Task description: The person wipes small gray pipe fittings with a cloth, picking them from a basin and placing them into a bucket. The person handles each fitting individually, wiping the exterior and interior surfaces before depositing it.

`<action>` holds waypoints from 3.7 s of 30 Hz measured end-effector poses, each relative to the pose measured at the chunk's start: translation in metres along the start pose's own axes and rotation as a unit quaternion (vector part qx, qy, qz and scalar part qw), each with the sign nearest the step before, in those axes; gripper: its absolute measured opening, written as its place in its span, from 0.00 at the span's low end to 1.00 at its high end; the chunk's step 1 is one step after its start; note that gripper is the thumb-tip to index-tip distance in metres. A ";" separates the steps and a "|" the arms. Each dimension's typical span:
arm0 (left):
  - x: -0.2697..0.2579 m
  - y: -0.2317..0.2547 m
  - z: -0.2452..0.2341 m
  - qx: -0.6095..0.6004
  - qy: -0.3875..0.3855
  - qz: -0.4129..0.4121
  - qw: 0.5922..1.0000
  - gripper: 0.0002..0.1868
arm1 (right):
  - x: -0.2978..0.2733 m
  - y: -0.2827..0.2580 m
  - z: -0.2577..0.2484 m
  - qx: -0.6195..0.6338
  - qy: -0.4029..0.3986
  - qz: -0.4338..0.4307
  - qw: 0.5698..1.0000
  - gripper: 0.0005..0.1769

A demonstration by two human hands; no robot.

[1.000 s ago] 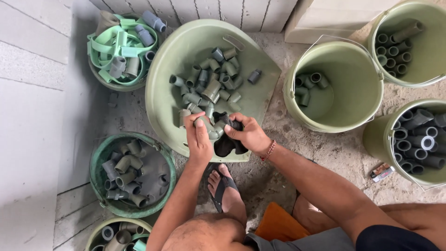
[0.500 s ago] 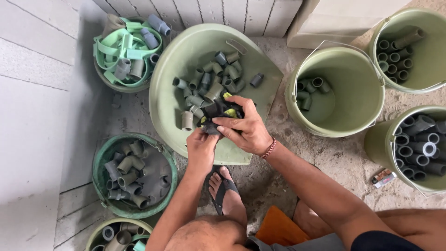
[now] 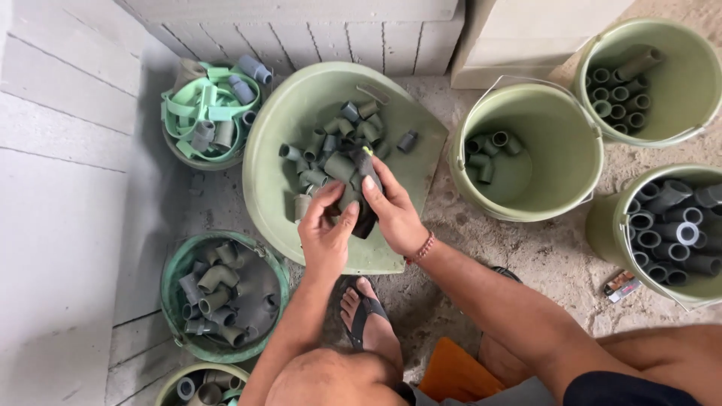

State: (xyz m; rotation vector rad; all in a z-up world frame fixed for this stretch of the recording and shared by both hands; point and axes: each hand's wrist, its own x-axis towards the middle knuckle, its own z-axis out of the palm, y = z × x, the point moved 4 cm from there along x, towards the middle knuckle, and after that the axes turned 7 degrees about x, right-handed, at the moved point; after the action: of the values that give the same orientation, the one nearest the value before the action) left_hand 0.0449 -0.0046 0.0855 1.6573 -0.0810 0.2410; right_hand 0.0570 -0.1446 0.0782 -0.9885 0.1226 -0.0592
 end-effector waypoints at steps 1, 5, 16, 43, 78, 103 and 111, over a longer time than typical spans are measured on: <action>0.009 0.000 -0.003 0.001 -0.003 0.007 1.000 0.17 | 0.005 -0.011 0.001 0.003 -0.001 -0.006 1.000 0.23; 0.049 0.031 -0.011 0.229 -0.050 0.010 0.972 0.23 | 0.032 -0.050 0.014 -0.037 -0.028 -0.044 0.998 0.29; 0.090 0.221 0.025 0.271 -0.174 0.164 0.932 0.22 | 0.035 -0.224 0.062 -0.024 -0.099 0.088 0.991 0.11; 0.039 0.221 0.033 -0.098 -0.082 0.136 0.982 0.06 | -0.027 -0.261 0.021 -0.030 -0.026 -0.147 0.988 0.10; 0.022 0.268 0.017 0.247 -0.130 0.324 0.904 0.23 | -0.075 -0.251 0.045 -0.103 -0.098 0.034 0.989 0.12; -0.026 -0.169 0.008 0.622 -0.194 -0.285 0.703 0.22 | 0.007 -0.205 -0.218 -0.668 0.167 0.261 0.677 0.45; -0.039 -0.201 -0.001 0.633 -0.206 -0.211 0.716 0.21 | 0.046 -0.198 -0.205 -0.603 0.173 0.063 0.776 0.26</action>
State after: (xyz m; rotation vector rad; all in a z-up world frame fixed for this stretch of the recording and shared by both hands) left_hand 0.0464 0.0138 -0.1187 3.0208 0.1834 -0.5972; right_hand 0.0772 -0.4283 0.1283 -2.2621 0.6227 -0.0350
